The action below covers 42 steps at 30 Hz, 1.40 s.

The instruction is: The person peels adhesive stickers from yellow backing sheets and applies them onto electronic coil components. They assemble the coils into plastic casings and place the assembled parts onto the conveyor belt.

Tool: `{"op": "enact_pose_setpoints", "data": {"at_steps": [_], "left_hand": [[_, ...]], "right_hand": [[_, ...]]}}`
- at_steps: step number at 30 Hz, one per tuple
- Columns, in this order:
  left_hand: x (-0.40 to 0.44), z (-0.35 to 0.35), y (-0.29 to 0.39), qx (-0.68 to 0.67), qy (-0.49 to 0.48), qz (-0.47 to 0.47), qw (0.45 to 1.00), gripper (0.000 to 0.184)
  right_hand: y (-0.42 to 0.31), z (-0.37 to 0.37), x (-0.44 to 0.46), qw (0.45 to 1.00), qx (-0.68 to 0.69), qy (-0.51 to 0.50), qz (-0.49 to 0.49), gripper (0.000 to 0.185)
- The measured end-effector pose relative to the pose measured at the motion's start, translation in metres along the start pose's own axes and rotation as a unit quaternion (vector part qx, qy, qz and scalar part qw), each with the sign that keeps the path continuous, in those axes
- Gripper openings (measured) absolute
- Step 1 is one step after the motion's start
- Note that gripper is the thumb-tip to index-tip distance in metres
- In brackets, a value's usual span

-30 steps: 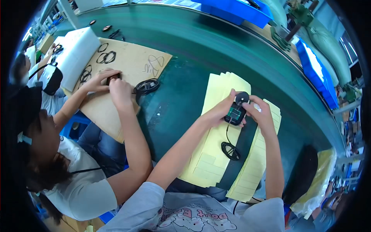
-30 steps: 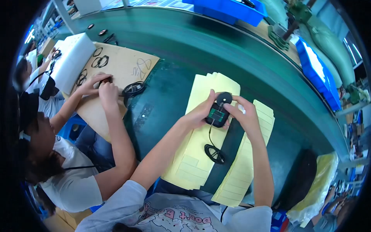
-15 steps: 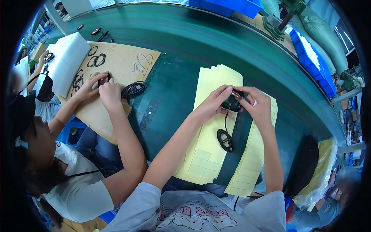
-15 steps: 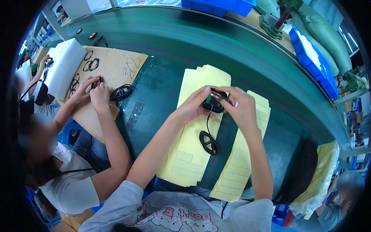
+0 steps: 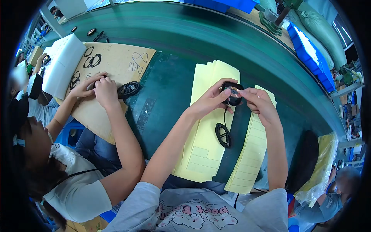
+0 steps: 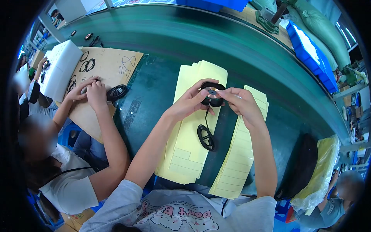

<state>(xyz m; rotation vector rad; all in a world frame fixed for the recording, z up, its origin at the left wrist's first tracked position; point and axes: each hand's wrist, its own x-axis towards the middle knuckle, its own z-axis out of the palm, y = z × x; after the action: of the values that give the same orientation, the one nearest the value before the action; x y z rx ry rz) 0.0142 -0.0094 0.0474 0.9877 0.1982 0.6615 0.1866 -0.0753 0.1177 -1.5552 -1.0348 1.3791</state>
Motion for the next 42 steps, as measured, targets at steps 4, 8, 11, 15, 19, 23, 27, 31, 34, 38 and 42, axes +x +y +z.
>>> {"op": "enact_pose_setpoints", "data": {"at_steps": [4, 8, 11, 15, 19, 23, 27, 31, 34, 38, 42], "left_hand": [[0.0, 0.002, 0.002, -0.002, 0.012, -0.016, 1.0, 0.036], [0.001, 0.005, 0.006, -0.011, 0.023, -0.035, 0.999, 0.038], [0.001, 0.001, 0.003, -0.06, 0.021, -0.034, 0.997, 0.04], [0.0, 0.001, 0.004, -0.053, 0.026, -0.037, 0.998, 0.041], [0.001, 0.003, 0.002, -0.003, 0.026, -0.025, 0.999, 0.037], [0.002, 0.003, 0.0, 0.024, 0.029, -0.03, 0.999, 0.036], [0.001, 0.005, 0.001, 0.039, 0.033, -0.031, 0.998, 0.035], [0.002, 0.005, -0.002, 0.034, 0.04, -0.022, 0.998, 0.033], [0.002, 0.005, 0.0, 0.051, 0.034, -0.021, 0.998, 0.034], [0.002, 0.004, -0.001, 0.055, 0.027, -0.022, 0.998, 0.034], [0.002, 0.006, -0.002, 0.065, 0.023, -0.019, 0.997, 0.033]], "right_hand": [[0.001, -0.002, -0.001, 1.0, -0.005, 0.015, 0.003, 0.019], [0.005, -0.004, 0.002, 0.999, -0.012, 0.03, -0.021, 0.017], [0.004, -0.005, 0.0, 0.999, -0.026, 0.029, -0.025, 0.017], [0.004, 0.001, -0.005, 0.99, -0.102, 0.061, -0.075, 0.019], [0.004, 0.004, -0.008, 0.985, -0.113, 0.055, -0.122, 0.023], [0.008, 0.003, -0.007, 0.975, -0.155, 0.069, -0.143, 0.025], [0.01, 0.006, -0.008, 0.969, -0.168, 0.08, -0.164, 0.027], [0.009, 0.007, -0.009, 0.955, -0.229, 0.104, -0.155, 0.028], [0.01, 0.007, -0.008, 0.939, -0.277, 0.121, -0.163, 0.028], [0.011, 0.007, -0.008, 0.923, -0.318, 0.128, -0.173, 0.028], [0.011, 0.006, -0.008, 0.909, -0.348, 0.132, -0.188, 0.029]]}}
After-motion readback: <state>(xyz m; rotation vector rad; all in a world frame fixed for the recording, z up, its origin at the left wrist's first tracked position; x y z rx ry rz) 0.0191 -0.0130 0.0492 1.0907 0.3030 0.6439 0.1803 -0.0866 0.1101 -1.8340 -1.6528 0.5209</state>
